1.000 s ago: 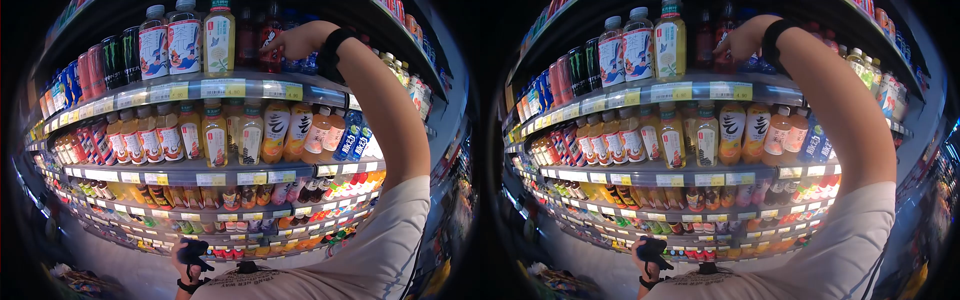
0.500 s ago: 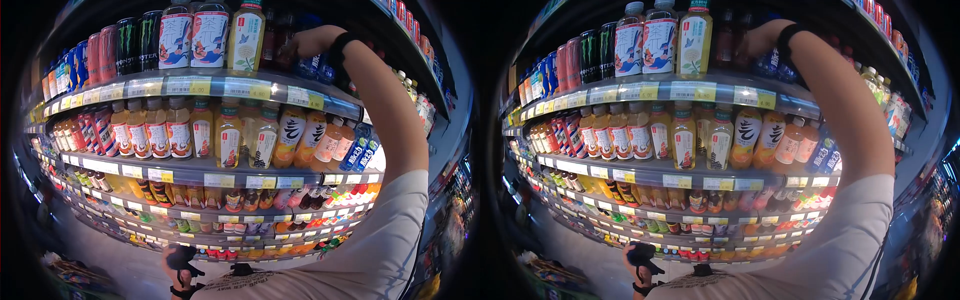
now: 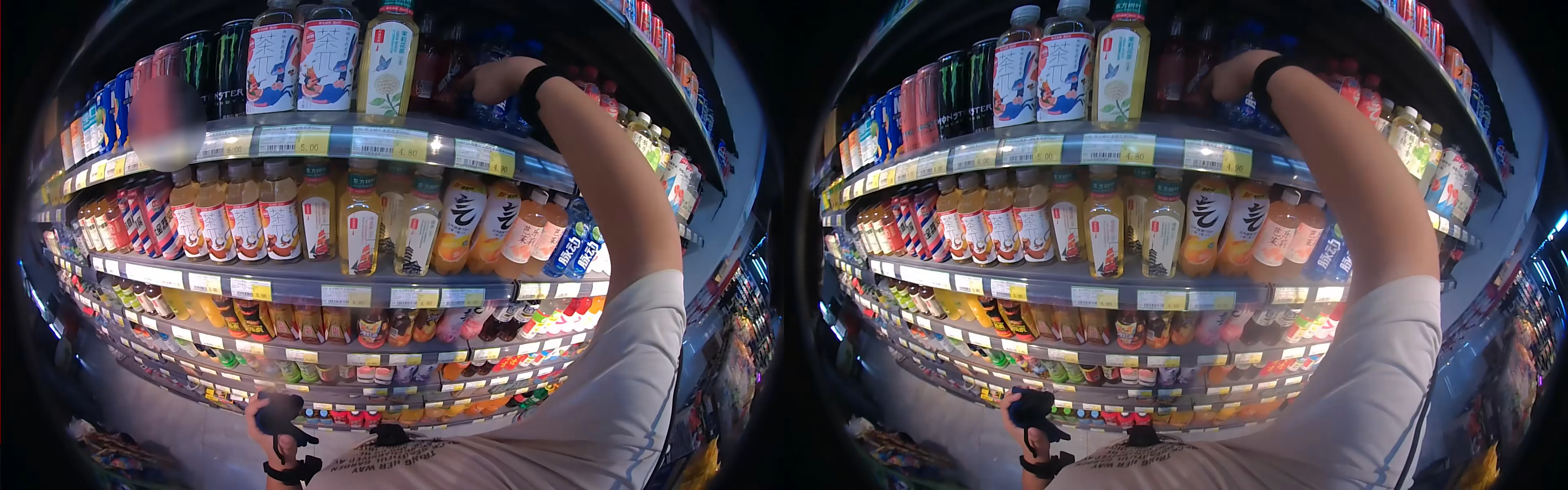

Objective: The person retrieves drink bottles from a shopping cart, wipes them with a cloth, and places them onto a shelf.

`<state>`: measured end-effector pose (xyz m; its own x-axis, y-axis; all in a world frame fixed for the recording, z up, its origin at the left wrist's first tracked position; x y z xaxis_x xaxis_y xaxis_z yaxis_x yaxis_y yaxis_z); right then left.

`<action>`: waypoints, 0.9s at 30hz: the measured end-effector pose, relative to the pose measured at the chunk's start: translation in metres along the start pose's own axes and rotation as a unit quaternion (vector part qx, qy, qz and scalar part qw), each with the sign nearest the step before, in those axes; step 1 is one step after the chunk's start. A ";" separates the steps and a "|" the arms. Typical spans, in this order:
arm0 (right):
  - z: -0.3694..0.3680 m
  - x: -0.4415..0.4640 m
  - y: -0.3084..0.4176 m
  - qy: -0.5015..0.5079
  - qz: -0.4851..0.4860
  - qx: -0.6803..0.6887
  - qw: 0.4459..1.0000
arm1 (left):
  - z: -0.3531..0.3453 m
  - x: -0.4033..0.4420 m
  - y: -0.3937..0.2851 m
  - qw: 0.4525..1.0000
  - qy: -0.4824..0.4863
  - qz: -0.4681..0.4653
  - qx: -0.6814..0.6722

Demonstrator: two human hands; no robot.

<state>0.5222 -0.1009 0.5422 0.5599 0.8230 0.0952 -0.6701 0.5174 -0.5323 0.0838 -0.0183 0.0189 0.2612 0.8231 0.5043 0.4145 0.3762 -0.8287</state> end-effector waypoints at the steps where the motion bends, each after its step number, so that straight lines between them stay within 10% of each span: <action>1: -0.001 -0.002 0.003 -0.010 -0.011 -0.002 1.000 | 0.000 -0.001 -0.001 1.000 -0.002 -0.001 0.001; 11: 0.030 -0.116 0.044 -0.185 -0.066 -0.065 0.978 | 0.012 0.005 0.011 1.000 0.009 0.021 0.007; 15: 0.005 -0.181 0.079 -0.288 0.130 -0.235 0.919 | -0.005 0.019 -0.006 0.991 0.070 0.079 -0.087; 18: -0.001 -0.221 0.159 -0.132 0.235 -0.007 0.963 | -0.010 0.024 0.008 0.992 0.103 0.059 -0.043; 21: -0.046 -0.235 0.216 -0.088 0.395 0.242 0.882 | -0.016 0.023 0.012 0.964 0.184 0.189 -0.028; 23: -0.064 -0.239 0.253 -0.001 0.422 0.091 0.902 | -0.019 0.023 0.020 0.959 0.244 0.143 0.008; 27: -0.100 -0.254 0.306 0.141 0.486 0.299 0.809 | -0.021 0.014 0.040 0.936 0.321 0.137 -0.048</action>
<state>0.2238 -0.1751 0.2706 -0.3393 0.8668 -0.3654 -0.9300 -0.2507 0.2689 0.1221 -0.0008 -0.0019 0.8266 0.4457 0.3436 0.3233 0.1235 -0.9382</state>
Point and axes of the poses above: each hand's wrist, its own x-axis towards the middle knuckle, its own z-axis out of the back of the hand, y = z × x, the point moved 1 cm from there along x, towards the middle knuckle, and after that the axes turned 1 degree about -x, right-handed, at the moved point
